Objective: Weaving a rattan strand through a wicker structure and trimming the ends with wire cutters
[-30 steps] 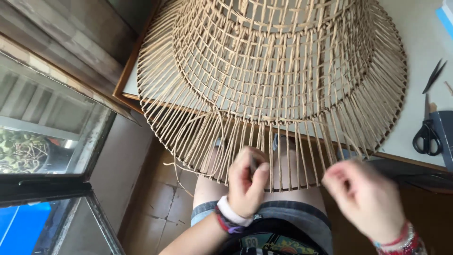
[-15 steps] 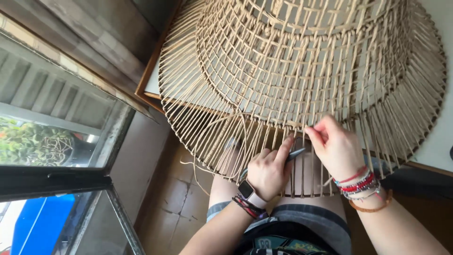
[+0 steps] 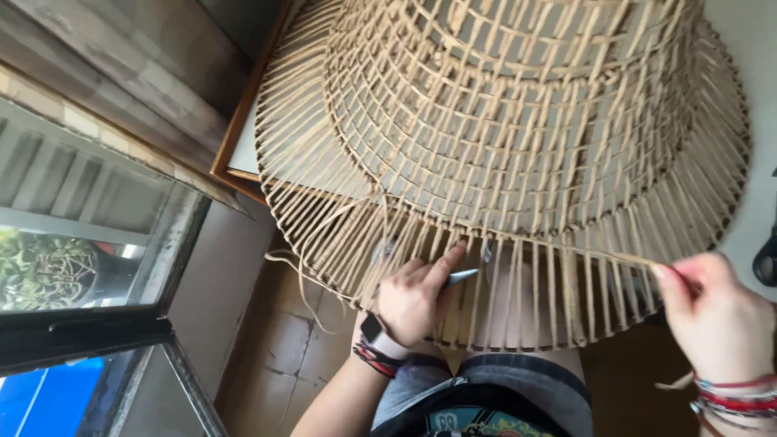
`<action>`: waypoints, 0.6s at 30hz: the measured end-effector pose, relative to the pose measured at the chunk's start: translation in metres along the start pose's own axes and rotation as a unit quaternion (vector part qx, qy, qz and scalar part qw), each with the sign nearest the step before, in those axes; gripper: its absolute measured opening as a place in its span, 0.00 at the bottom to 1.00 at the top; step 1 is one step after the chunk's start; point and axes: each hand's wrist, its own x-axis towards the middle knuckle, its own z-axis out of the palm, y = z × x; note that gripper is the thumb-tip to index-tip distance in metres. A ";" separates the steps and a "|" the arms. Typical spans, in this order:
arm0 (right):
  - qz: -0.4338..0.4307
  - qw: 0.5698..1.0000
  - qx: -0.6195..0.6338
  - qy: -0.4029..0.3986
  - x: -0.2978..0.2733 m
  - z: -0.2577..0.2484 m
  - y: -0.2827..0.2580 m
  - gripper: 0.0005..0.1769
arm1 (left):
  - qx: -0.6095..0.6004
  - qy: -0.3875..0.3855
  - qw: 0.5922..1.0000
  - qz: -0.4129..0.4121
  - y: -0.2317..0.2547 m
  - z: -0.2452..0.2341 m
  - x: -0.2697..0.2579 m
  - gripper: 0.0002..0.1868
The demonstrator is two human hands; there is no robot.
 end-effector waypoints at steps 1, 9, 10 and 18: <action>0.002 1.000 -0.001 -0.002 0.006 -0.012 -0.024 0.16 | -0.002 -0.002 1.000 0.001 -0.002 0.001 0.001 0.24; -0.117 0.941 0.317 -0.012 0.033 -0.010 -0.170 0.13 | 0.021 0.008 1.000 -0.003 -0.009 -0.002 0.000 0.24; -0.116 0.940 0.320 -0.011 0.021 -0.018 -0.140 0.13 | 0.023 0.007 1.000 -0.002 -0.008 -0.006 0.000 0.24; -0.026 0.989 0.142 -0.043 -0.020 -0.049 -0.027 0.18 | 0.021 0.002 1.000 -0.007 -0.009 -0.004 -0.001 0.25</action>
